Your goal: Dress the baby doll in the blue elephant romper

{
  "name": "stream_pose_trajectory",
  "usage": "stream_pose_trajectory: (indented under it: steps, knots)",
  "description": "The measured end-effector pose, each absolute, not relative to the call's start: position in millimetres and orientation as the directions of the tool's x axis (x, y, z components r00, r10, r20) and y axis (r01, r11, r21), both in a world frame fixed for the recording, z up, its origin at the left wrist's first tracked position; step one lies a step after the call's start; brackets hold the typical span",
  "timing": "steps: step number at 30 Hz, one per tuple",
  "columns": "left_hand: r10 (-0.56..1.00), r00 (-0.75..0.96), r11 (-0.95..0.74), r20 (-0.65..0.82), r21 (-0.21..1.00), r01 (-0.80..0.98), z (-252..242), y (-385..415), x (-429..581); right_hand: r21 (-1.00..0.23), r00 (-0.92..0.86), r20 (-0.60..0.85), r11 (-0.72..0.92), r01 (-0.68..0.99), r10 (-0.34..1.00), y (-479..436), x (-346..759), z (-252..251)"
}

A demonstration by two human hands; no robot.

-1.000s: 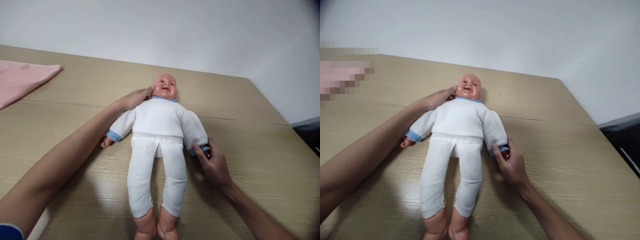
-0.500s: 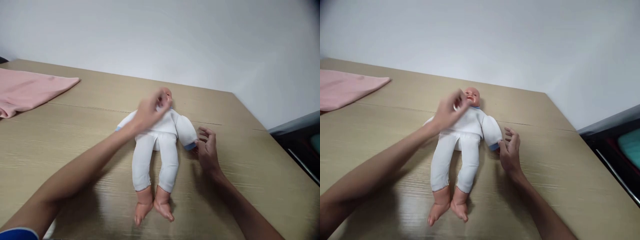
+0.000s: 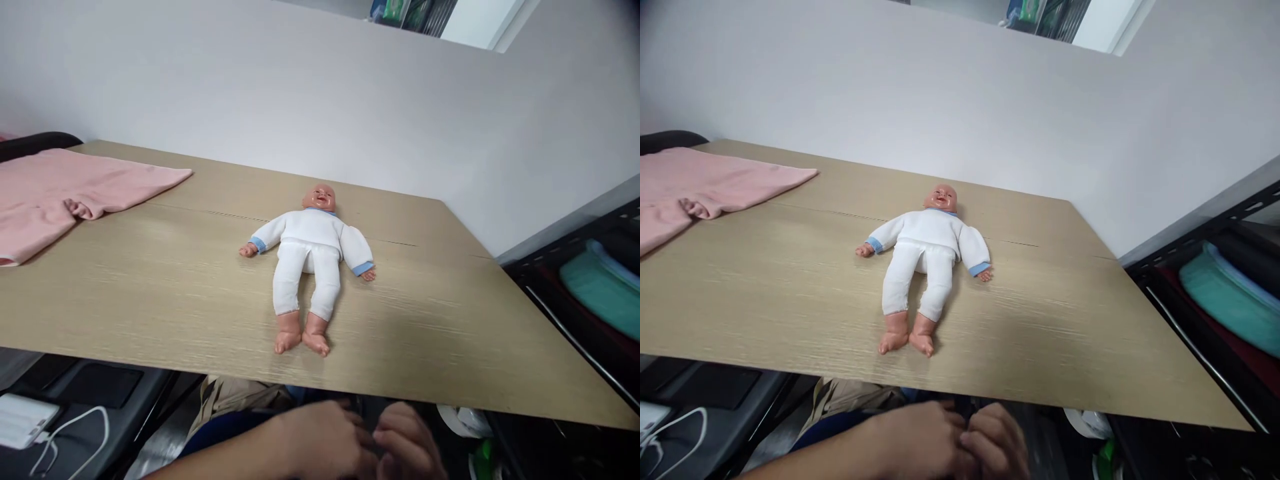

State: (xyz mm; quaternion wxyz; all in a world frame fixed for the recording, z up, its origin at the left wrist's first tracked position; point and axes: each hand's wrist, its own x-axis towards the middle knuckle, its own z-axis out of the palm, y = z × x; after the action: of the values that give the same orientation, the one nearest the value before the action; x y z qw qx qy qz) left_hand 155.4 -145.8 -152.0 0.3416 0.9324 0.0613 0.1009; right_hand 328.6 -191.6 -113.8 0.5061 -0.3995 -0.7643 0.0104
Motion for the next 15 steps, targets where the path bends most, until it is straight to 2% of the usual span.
stream_pose_trajectory:
  steps: [2, 3, 5, 7, 12, 15]
  knots:
    - [0.338, 0.941, -0.657, 0.006, 0.718, 0.231, -152, -148, 121, -0.389, -0.274, 0.712, 0.689, 0.611, 0.646, -210, 329, -147]
    - [0.394, 0.918, -0.586, -0.048, 0.756, 0.291, -152, -149, 103, -0.414, -0.277, 0.661, 0.646, 0.641, 0.698, -215, 329, -163]
    - [0.495, 0.859, -0.458, -0.134, 0.799, 0.389, -152, -155, 71, -0.490, -0.142, 0.540, 0.446, 0.749, 0.830, -218, 328, -193]
    - [0.607, 0.773, -0.358, -0.182, 0.806, 0.471, -152, -162, 44, -0.503, -0.034, 0.458, 0.290, 0.814, 0.889, -218, 325, -218]
    - [0.756, 0.622, -0.195, -0.204, 0.837, 0.512, -165, -170, 6, -0.493, -0.186, 0.282, 0.308, 0.814, 0.941, -217, 311, -248]
    - [0.824, 0.515, -0.118, -0.235, 0.819, 0.561, -183, -170, -1, -0.539, -0.125, 0.328, 0.294, 0.789, 0.936, -221, 304, -241]
